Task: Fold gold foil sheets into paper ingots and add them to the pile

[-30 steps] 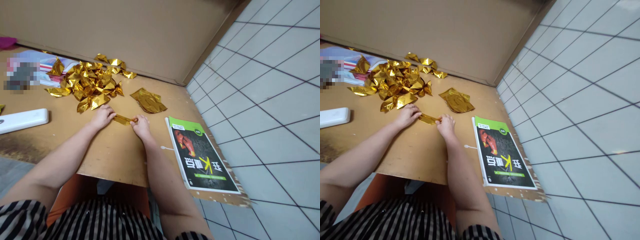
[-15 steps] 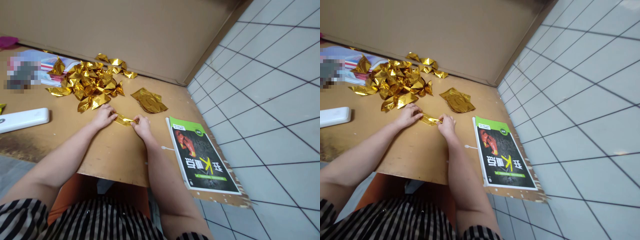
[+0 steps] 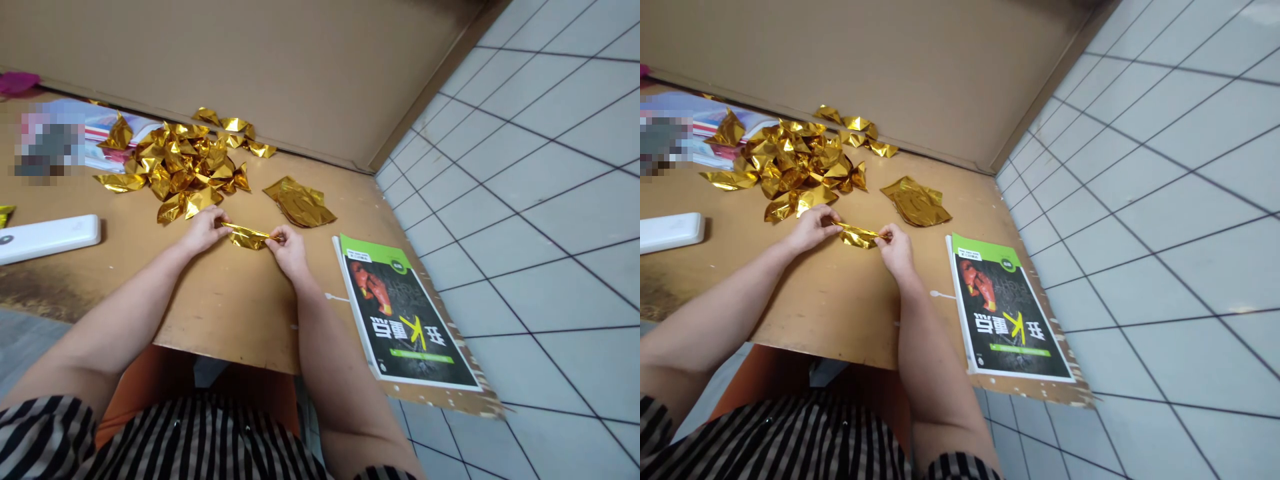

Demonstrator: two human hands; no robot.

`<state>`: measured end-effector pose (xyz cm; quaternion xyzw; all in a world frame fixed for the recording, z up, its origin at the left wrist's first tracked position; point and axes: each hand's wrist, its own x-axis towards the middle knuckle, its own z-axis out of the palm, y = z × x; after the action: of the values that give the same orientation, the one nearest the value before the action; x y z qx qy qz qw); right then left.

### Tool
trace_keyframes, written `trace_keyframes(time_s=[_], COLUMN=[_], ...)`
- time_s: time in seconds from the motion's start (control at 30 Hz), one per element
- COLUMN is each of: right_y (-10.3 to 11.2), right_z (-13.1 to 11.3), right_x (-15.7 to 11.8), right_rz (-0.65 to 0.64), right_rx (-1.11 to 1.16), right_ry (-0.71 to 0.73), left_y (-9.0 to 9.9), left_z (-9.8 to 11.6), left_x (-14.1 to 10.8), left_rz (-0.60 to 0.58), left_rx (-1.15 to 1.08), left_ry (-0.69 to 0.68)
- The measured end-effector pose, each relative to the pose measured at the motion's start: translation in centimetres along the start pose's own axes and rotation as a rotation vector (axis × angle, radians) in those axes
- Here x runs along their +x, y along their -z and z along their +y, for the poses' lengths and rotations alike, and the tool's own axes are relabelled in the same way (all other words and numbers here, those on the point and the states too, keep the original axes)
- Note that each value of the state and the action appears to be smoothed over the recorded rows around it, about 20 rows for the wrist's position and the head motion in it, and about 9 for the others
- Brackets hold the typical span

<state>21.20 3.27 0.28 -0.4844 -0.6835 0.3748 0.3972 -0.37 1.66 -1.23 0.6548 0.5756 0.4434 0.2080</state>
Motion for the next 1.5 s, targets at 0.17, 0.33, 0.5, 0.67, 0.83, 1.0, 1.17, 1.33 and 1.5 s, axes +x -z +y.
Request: trace_keyframes(time_s=[0.17,0.33,0.5,0.67,0.83,1.0,1.17,1.33,1.5], right_y=[-0.05,-0.03,-0.07,-0.09,0.14,0.25,0.3,0.31,0.25], right_z=[-0.38,-0.4,-0.18,0.02,0.18,0.22,0.18,0.16,0.17], right_x=[-0.23,-0.33,-0.31,-0.35,-0.51,-0.59,-0.61,-0.71,-0.7], right_rz=[0.044,0.053,0.052,0.049,0.013,0.011,-0.011,-0.02,-0.012], right_rx=[0.035,0.019,-0.045,-0.194,-0.342,-0.451,-0.518,-0.507,-0.469], right_ry=[0.065,0.125,0.142,0.155,0.225,0.213,0.154,0.135,0.181], left_y=[0.19,0.25,0.42,0.43,0.36,0.4,0.45,0.44,0.27], left_z=[0.3,0.54,0.68,0.73,0.74,0.78,0.75,0.7,0.62], left_x=[-0.2,-0.4,-0.51,-0.57,-0.56,-0.51,-0.49,-0.55,-0.58], left_rz=[-0.018,-0.001,-0.004,-0.022,-0.024,-0.028,-0.017,-0.015,-0.016], left_rx=[-0.134,-0.167,-0.073,0.006,0.026,0.027,0.041,0.027,0.019], left_ry=[0.027,-0.023,-0.089,-0.095,-0.08,-0.075,-0.119,-0.133,-0.106])
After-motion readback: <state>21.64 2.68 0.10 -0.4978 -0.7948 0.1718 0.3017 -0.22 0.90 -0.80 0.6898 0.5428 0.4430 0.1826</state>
